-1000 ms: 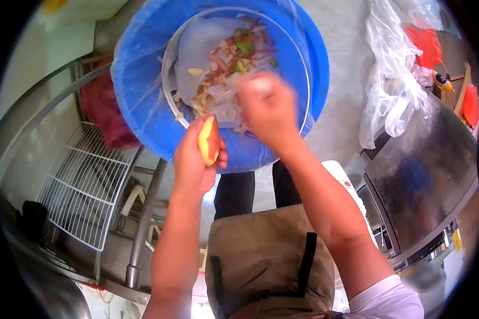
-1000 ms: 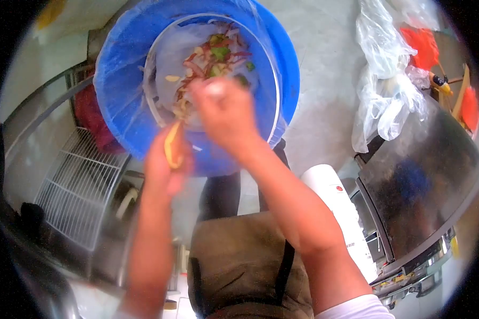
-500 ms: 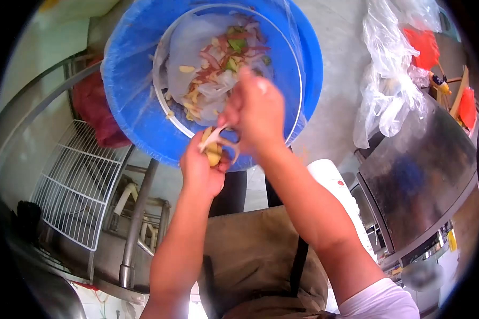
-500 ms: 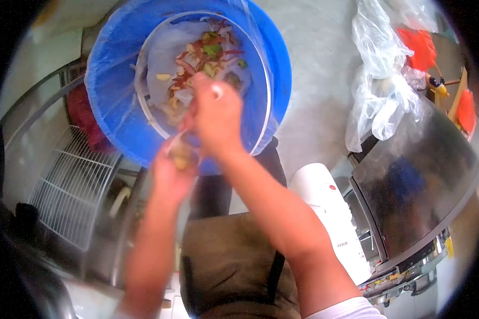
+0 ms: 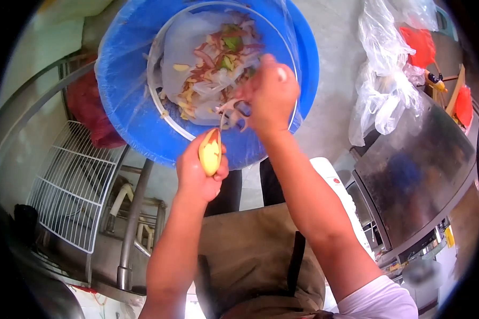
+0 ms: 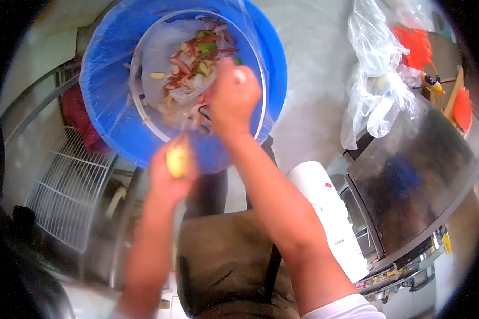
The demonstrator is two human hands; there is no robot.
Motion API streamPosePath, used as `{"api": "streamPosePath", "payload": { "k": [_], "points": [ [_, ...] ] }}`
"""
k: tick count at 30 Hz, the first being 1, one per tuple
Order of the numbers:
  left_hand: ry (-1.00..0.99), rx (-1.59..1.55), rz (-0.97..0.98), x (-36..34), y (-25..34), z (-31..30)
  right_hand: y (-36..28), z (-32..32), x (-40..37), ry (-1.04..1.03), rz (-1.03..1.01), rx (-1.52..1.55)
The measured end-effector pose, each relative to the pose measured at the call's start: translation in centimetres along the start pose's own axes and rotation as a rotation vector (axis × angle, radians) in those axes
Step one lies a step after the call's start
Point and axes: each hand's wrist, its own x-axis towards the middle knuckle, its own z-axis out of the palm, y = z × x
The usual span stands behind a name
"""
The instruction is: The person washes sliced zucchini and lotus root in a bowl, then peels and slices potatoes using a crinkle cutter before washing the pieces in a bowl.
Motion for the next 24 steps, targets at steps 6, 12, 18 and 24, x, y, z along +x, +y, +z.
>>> {"api": "streamPosePath", "payload": {
  "k": [6,12,18,24],
  "points": [
    [-0.026,-0.072,0.01,0.5,-0.1,-0.4,-0.1,0.7,-2.5,-0.064,0.282,0.09],
    [0.104,-0.073,0.094,0.4,0.1,-0.4,-0.5,1.3,-3.4,-0.095,0.377,0.141],
    [0.066,0.115,0.17,-0.6,0.7,-0.1,0.8,0.6,-1.3,-0.057,0.239,0.176],
    [0.062,0.199,0.204,-0.3,0.8,-0.7,0.8,0.5,-1.1,0.022,0.141,0.239]
  ]
}}
